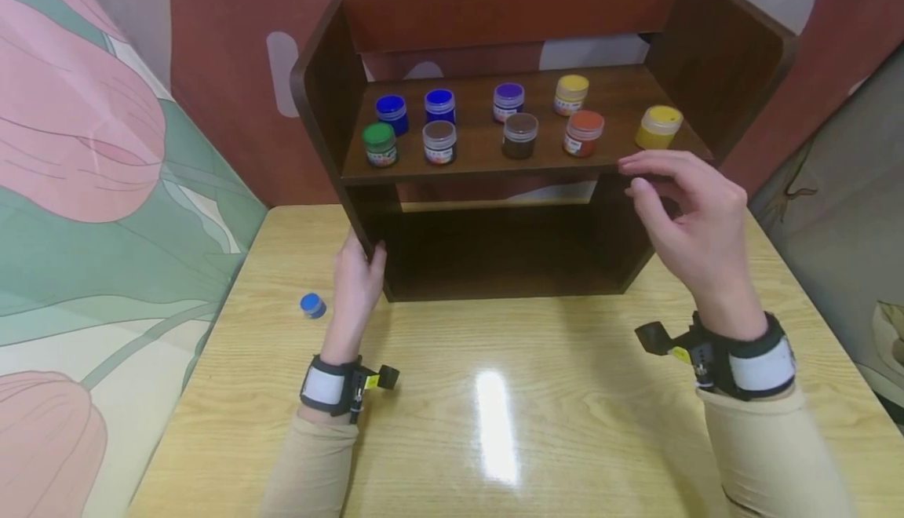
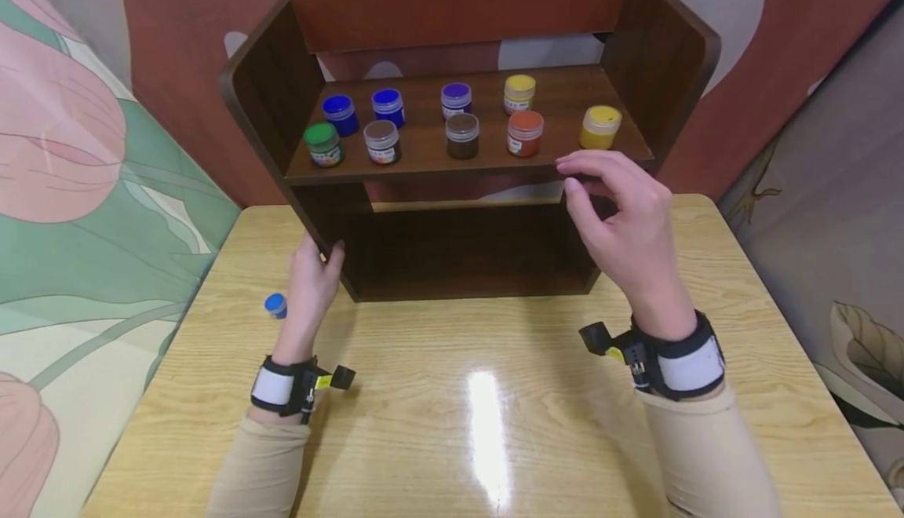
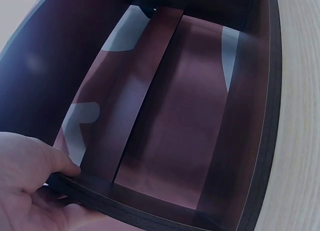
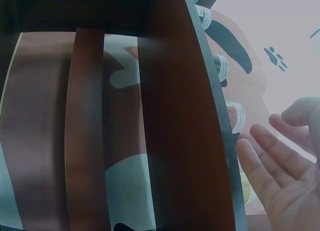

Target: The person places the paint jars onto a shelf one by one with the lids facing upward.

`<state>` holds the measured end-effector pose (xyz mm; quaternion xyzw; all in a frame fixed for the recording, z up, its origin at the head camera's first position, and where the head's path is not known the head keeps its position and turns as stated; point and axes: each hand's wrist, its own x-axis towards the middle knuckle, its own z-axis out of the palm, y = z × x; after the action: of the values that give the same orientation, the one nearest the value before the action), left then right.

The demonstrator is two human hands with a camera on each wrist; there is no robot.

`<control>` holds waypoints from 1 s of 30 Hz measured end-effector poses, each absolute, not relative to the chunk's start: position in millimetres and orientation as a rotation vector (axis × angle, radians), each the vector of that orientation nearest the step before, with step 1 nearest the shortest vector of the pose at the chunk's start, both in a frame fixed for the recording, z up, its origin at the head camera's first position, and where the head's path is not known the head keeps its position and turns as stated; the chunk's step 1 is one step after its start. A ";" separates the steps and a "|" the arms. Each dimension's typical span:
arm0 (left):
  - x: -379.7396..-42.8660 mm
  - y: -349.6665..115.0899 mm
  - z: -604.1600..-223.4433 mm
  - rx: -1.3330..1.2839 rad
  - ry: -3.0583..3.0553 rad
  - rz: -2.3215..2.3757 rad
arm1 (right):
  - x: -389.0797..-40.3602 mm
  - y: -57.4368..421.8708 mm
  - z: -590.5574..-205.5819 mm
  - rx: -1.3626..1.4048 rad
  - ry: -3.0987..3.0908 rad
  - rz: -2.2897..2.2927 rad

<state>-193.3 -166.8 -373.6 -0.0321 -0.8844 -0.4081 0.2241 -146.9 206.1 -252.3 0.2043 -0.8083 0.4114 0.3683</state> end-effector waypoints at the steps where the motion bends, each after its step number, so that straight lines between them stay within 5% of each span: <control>1: -193.3 -166.8 -373.6 -0.088 -2.442 -1.127 | -146.0 206.6 -253.3 0.533 -2.070 1.053; 10: -192.0 -165.6 -371.9 -0.075 -2.452 -1.134 | -139.5 217.6 -277.4 0.529 -2.079 1.079; 30: -192.9 -167.0 -372.3 -0.058 -2.475 -1.108 | -151.8 250.7 -353.0 -0.134 -2.036 1.043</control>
<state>-192.9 -167.0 -372.3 -0.0210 -0.8916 -0.3990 0.2129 -151.8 250.7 -353.0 -0.0533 -0.8095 0.4146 0.4122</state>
